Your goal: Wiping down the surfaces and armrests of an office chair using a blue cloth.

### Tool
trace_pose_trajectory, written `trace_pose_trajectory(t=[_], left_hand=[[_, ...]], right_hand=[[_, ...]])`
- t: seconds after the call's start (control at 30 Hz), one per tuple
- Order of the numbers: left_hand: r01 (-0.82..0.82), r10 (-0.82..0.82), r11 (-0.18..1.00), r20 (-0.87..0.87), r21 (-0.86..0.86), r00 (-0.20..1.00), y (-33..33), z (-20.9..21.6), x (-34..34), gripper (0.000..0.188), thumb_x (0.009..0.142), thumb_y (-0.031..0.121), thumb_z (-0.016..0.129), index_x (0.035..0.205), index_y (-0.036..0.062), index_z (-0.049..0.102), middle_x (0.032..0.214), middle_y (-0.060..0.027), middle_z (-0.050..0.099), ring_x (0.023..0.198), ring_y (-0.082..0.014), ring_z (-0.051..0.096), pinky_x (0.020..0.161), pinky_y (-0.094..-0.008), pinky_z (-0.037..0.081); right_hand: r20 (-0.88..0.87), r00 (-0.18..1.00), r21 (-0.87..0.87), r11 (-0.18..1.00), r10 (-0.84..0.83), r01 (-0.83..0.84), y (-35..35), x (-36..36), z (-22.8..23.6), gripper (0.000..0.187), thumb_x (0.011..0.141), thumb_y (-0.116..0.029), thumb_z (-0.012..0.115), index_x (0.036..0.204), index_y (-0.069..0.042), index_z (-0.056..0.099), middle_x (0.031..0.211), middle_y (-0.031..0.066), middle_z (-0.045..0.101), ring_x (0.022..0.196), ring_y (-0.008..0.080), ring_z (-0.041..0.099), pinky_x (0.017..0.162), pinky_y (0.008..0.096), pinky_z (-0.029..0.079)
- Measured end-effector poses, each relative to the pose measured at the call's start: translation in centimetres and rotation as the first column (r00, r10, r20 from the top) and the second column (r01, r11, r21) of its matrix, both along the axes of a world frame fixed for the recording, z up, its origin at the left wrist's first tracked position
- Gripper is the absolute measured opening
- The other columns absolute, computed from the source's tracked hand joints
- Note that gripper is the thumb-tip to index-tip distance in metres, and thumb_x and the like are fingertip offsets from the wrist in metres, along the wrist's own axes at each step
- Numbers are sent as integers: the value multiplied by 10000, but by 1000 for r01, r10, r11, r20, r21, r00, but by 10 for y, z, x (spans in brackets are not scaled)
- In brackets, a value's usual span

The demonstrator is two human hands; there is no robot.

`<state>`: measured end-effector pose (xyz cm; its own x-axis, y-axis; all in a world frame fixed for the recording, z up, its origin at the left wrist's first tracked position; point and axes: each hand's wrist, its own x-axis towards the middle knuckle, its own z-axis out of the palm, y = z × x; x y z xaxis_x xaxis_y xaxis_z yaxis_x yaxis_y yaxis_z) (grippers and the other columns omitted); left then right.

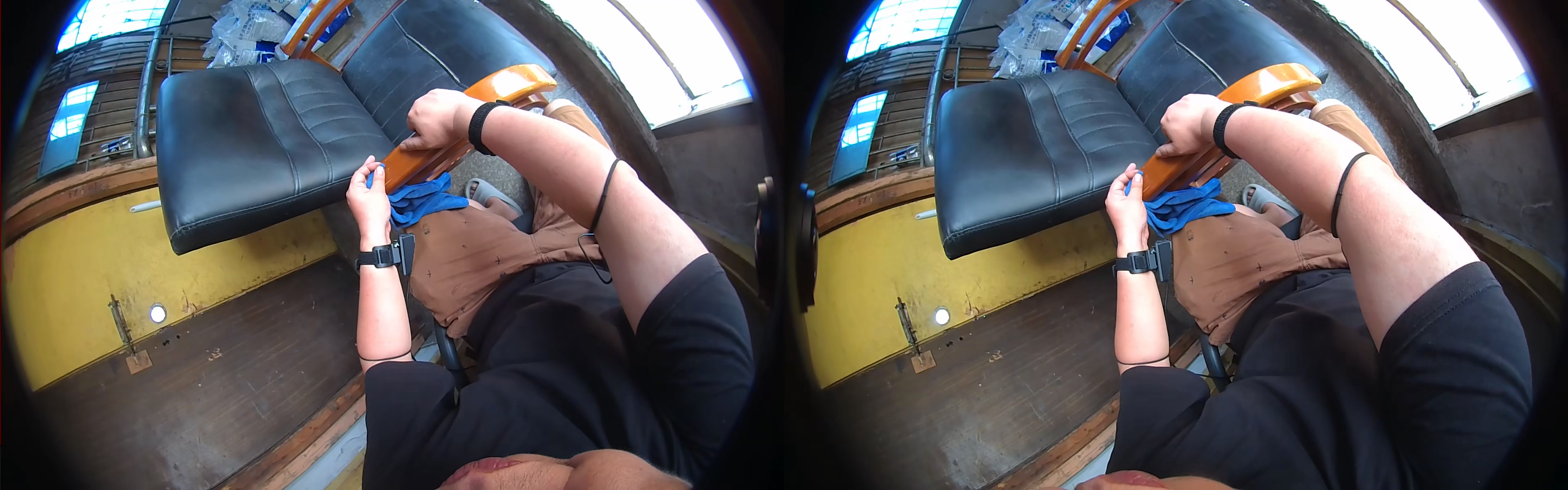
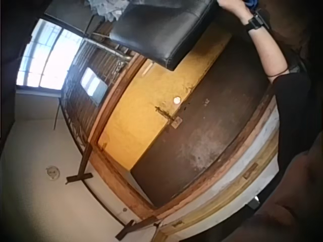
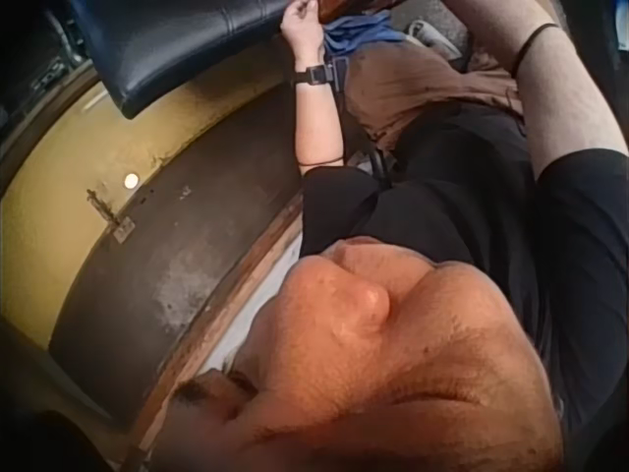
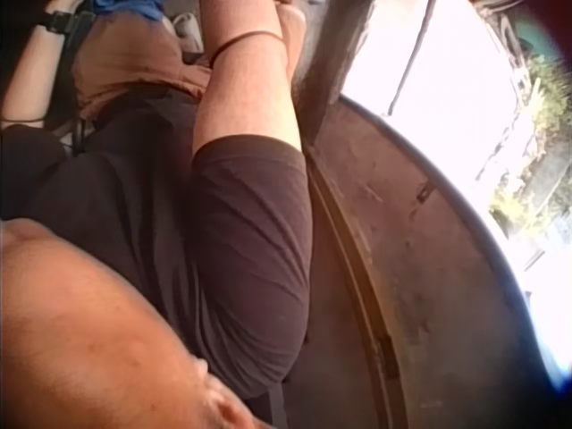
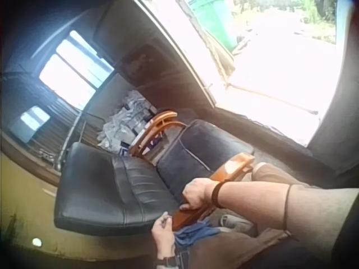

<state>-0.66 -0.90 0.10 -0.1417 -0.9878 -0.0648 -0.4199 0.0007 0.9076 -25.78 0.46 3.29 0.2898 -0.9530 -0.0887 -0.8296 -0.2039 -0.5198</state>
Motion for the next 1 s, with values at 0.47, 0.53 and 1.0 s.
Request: trace_pose_trajectory(t=[0.47, 0.53, 1.0], left_hand=[[42, 13, 928, -143, 371, 990, -15, 11, 2, 329, 1000, 164, 660, 1260, -38, 664, 1180, -99, 705, 1118, -179, 640, 1021, -314, 474], [52, 1, 918, -134, 393, 991, -18, 11, 5, 334, 996, 167, 660, 1261, -35, 665, 1183, -100, 706, 1115, -179, 643, 1017, -316, 476], [114, -16, 882, -212, 458, 977, -23, 10, 8, 365, 960, 162, 633, 1261, -44, 655, 1230, -114, 684, 1137, -205, 631, 1033, -338, 473]], right_hand=[[-8, 1000, 13, 1000, -7, 7, -1, 0, 0, 564, 978, -587, 552, 937, -83, 802, 873, 147, 752, 885, 337, 728, 845, 422, 575], [-15, 1000, 23, 1000, 1, -1, -1, 1, 2, 568, 983, -590, 546, 945, -86, 804, 874, 142, 754, 883, 330, 730, 847, 419, 576], [-10, 1000, 16, 1000, -3, 3, 0, 0, 3, 554, 973, -579, 565, 935, -81, 804, 871, 148, 753, 877, 332, 729, 844, 416, 577]])
